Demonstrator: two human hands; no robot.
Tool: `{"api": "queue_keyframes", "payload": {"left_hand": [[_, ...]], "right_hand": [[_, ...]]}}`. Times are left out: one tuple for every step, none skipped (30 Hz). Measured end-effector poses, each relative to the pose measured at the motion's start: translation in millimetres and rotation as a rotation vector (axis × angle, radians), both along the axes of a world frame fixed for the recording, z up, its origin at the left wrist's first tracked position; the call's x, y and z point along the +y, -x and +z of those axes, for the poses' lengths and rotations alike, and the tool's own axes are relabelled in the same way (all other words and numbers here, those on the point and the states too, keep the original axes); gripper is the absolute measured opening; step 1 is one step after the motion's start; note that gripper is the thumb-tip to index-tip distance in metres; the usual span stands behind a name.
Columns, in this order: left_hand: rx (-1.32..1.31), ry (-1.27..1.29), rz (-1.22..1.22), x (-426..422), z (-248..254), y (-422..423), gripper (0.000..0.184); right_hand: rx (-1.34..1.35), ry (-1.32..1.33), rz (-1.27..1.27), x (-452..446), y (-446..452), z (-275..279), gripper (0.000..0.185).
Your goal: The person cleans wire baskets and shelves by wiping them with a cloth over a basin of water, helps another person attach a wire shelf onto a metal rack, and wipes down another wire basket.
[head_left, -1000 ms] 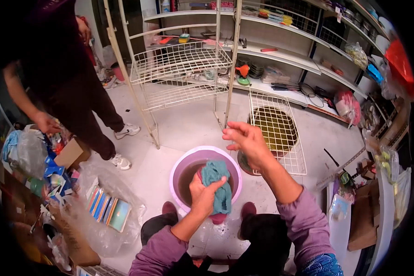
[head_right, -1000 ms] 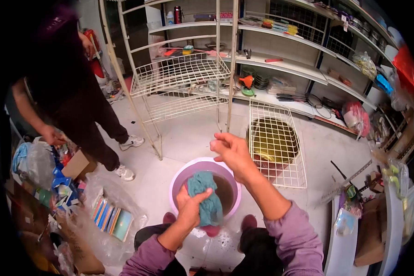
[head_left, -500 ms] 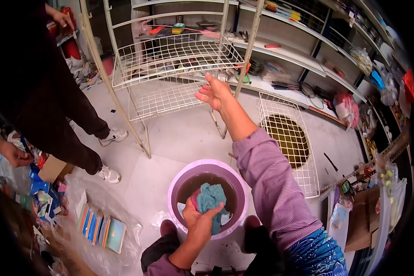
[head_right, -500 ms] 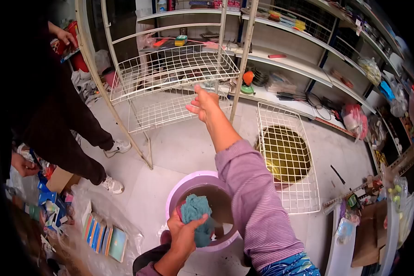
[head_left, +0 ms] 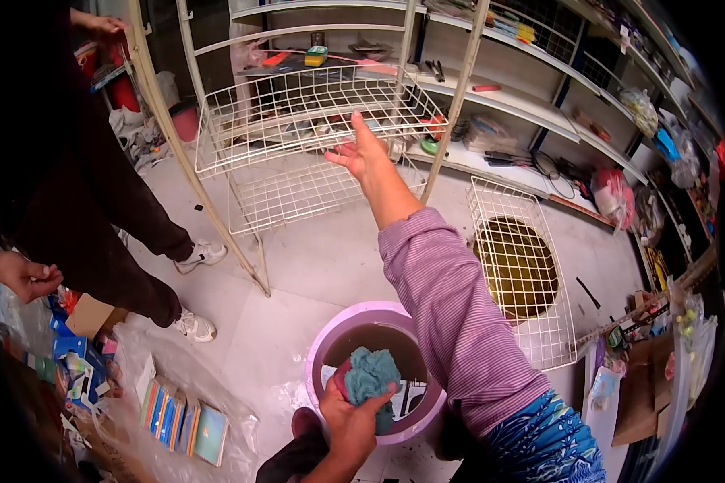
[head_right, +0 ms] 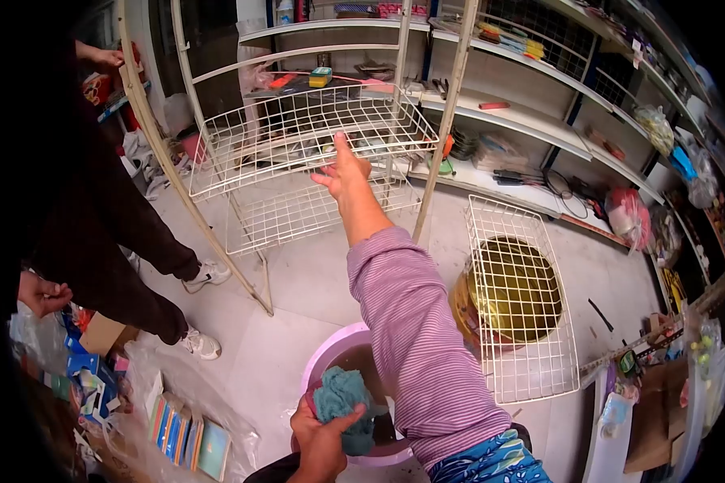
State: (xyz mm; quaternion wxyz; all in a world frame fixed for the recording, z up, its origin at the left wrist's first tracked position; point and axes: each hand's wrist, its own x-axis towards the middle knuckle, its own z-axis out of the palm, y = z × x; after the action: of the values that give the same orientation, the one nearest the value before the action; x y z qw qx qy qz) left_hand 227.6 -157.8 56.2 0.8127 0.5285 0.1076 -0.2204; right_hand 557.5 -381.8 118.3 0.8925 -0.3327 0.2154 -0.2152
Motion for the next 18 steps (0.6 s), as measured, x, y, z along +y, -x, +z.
{"api": "queue_keyframes", "payload": {"left_hand": [[-0.011, 0.038, 0.007, 0, -5, 0, 0.057], [-0.022, 0.076, 0.015, 0, -8, -1, 0.058], [-0.025, 0.077, 0.016, 0, -11, -1, 0.058], [-0.008, 0.076, 0.017, -1, -13, -1, 0.057], [0.01, 0.075, 0.017, -1, -14, -2, 0.057], [0.01, 0.075, 0.016, -2, -13, -3, 0.057], [0.005, 0.07, 0.02, -3, -11, -4, 0.057], [0.002, 0.063, 0.024, -3, -10, -5, 0.057], [0.006, 0.06, 0.023, -4, -10, -6, 0.057], [-0.002, 0.056, 0.018, -4, -11, -6, 0.057], [-0.01, 0.052, 0.014, -4, -12, -7, 0.057], [-0.008, 0.049, 0.013, -5, -12, -8, 0.057], [-0.008, 0.063, 0.014, -6, -13, -8, 0.057], [-0.01, 0.078, 0.018, -6, -13, -10, 0.057], [-0.011, 0.076, 0.026, -6, -13, -11, 0.057], [-0.024, 0.069, 0.012, -6, -14, -12, 0.058], [-0.033, 0.06, -0.002, -6, -14, -13, 0.058], [-0.026, 0.052, 0.008, -7, -15, -13, 0.058]], "right_hand": [[-0.003, 0.0, 0.001, 1, -2, 1, 0.073], [0.002, 0.003, -0.027, 2, -4, 2, 0.068], [0.007, 0.006, -0.056, 2, -6, 2, 0.062], [0.013, 0.009, -0.084, 3, -7, 3, 0.057], [0.019, 0.034, -0.104, 3, -8, 1, 0.052], [0.018, 0.035, -0.104, 4, -9, 1, 0.052], [0.032, 0.036, -0.127, 4, -9, 2, 0.046], [0.048, 0.036, -0.15, 5, -9, 2, 0.04], [0.052, 0.033, -0.152, 6, -9, 3, 0.04], [0.072, 0.035, -0.148, 6, -11, 4, 0.035], [0.092, 0.037, -0.144, 6, -13, 5, 0.031], [0.094, 0.034, -0.144, 5, -12, 5, 0.031], [0.09, 0.035, -0.144, 3, -12, 4, 0.03], [0.083, 0.037, -0.141, 3, -13, 5, 0.029], [0.057, 0.036, -0.113, 3, -13, 5, 0.03], [0.057, 0.033, -0.104, 4, -12, 9, 0.03], [0.065, 0.04, -0.101, 3, -10, 11, 0.029], [0.077, 0.046, -0.095, 3, -8, 12, 0.029]]}}
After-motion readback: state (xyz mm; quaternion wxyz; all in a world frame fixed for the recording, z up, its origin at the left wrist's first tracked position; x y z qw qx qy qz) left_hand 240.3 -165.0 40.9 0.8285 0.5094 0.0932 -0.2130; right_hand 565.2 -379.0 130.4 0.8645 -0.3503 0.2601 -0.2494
